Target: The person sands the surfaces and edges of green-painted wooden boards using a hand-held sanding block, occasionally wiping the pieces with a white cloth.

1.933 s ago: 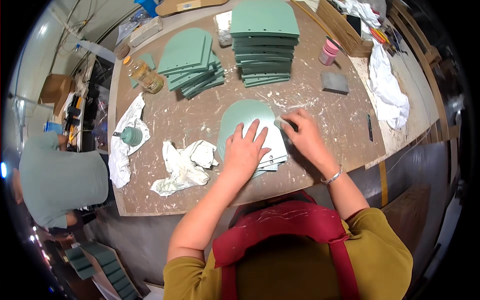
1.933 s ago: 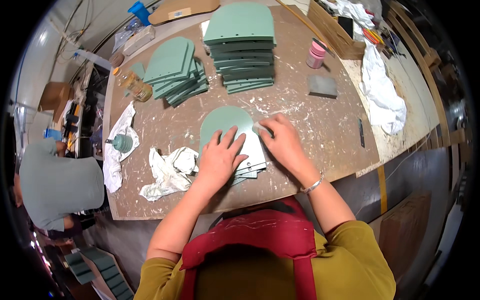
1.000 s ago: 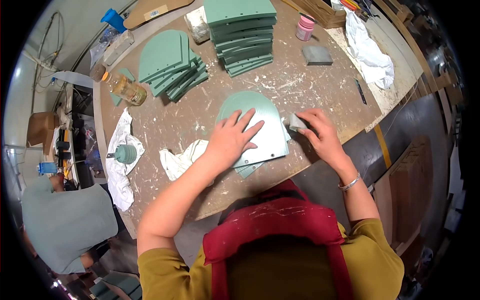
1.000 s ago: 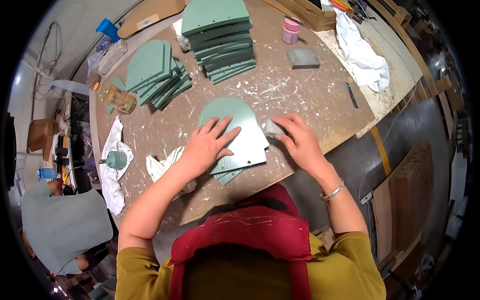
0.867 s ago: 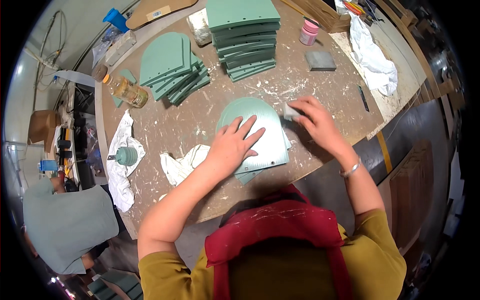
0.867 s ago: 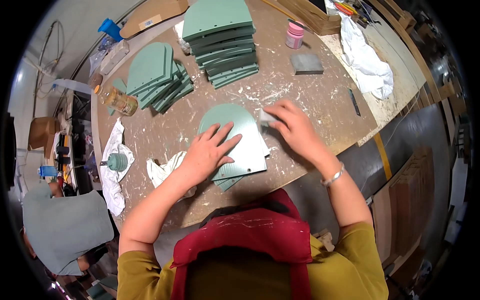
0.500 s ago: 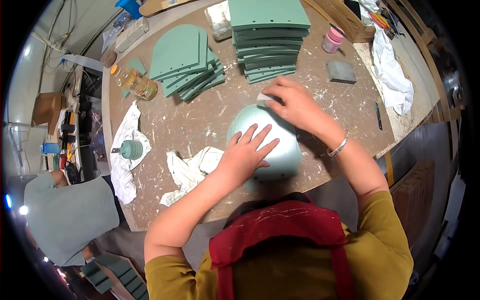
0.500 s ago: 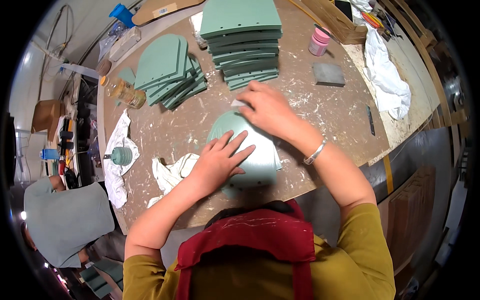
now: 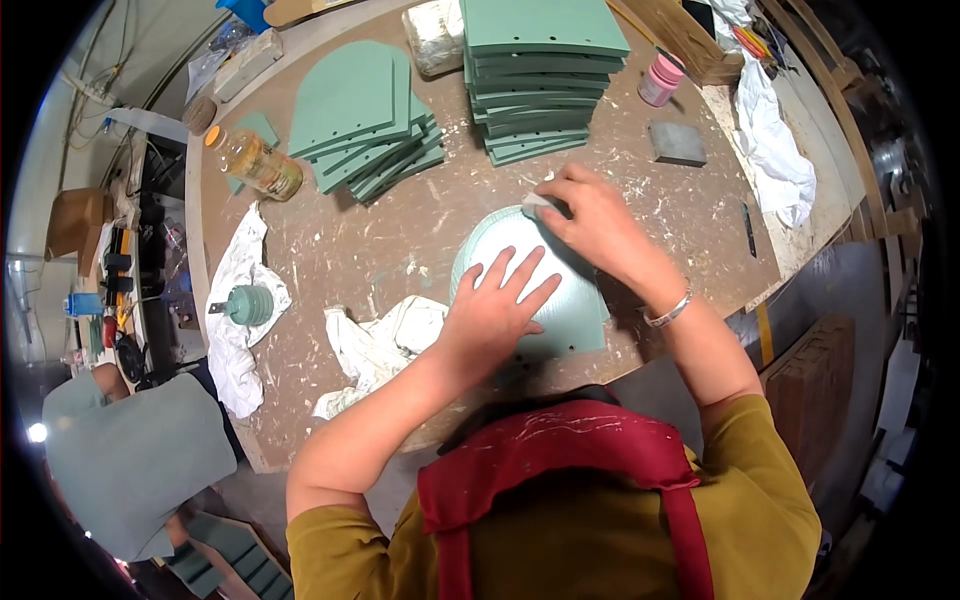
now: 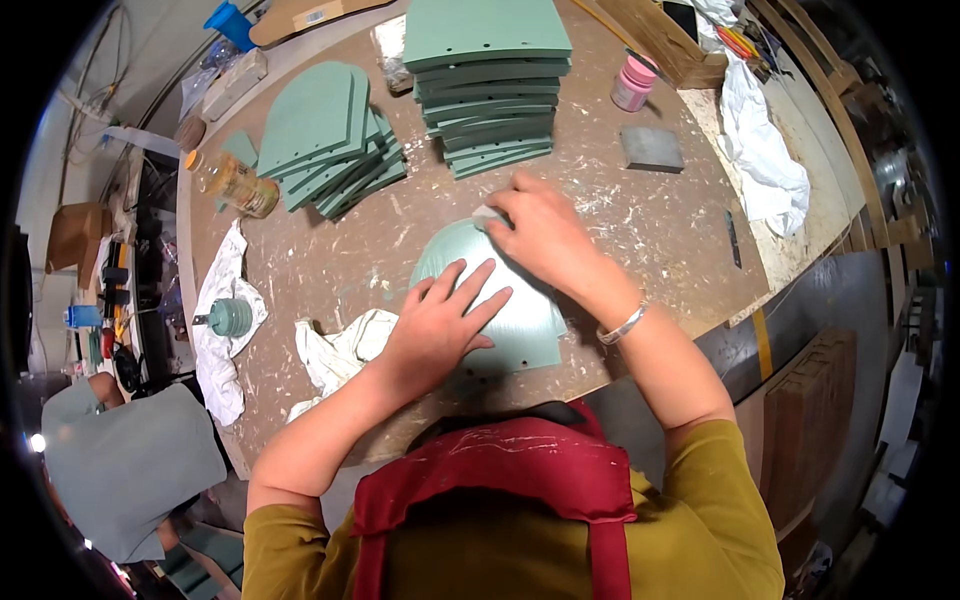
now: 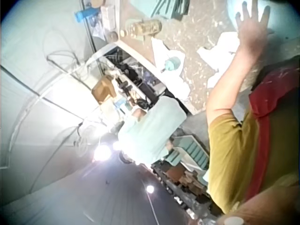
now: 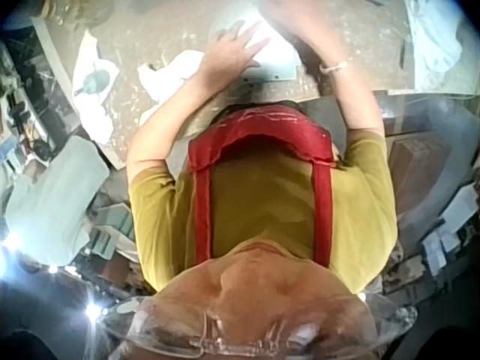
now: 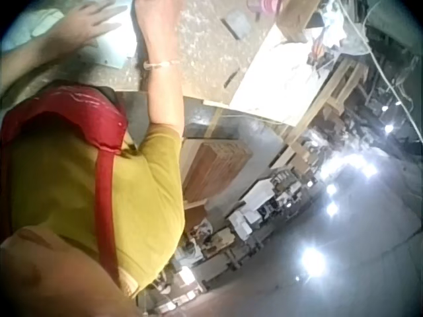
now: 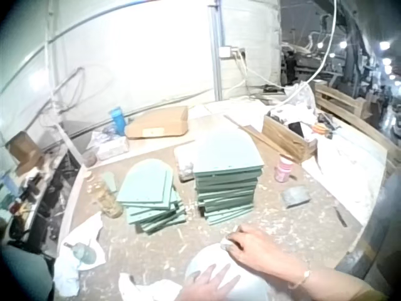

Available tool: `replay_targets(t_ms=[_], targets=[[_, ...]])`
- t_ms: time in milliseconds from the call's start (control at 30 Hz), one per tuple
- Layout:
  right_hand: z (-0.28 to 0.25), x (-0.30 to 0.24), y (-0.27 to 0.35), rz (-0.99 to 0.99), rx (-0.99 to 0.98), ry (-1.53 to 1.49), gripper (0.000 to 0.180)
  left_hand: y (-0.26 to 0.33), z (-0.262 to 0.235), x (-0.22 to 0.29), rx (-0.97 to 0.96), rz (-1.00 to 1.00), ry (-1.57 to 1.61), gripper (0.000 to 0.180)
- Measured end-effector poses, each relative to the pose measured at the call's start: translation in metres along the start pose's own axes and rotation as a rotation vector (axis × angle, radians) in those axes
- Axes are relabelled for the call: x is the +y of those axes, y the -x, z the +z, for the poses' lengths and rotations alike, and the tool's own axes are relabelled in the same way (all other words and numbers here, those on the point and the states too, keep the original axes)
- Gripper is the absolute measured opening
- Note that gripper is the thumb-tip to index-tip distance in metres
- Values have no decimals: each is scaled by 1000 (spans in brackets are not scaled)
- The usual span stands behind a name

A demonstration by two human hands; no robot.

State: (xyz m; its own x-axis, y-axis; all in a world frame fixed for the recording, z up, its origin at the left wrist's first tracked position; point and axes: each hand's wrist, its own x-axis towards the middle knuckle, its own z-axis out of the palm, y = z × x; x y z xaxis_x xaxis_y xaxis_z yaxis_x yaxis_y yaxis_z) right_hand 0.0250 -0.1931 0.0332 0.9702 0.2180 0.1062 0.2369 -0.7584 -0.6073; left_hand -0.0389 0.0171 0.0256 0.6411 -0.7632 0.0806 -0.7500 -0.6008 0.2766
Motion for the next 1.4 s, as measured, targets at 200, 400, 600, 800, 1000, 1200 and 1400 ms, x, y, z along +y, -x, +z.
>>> replay_targets(t_ms=[200,400,600,800,1000,1200,1400], targets=[[-12,18,21,205,3,-25,30,1,1,3,-2,-27,-8,63],[-4,13,11,140,73,-75,31,-1,6,5,-12,-72,-59,63],[-20,28,40,220,27,-52,31,0,10,6,25,-101,-77,62],[-10,22,50,191,142,-188,30,-4,10,9,-18,-150,-92,62],[-21,34,94,277,84,-121,28,-2,12,9,-17,-158,-107,63],[-20,24,83,136,177,-309,29,-5,13,8,-44,-163,-143,67],[-15,45,123,-72,114,-203,29,-6,13,9,-39,-153,-149,66]])
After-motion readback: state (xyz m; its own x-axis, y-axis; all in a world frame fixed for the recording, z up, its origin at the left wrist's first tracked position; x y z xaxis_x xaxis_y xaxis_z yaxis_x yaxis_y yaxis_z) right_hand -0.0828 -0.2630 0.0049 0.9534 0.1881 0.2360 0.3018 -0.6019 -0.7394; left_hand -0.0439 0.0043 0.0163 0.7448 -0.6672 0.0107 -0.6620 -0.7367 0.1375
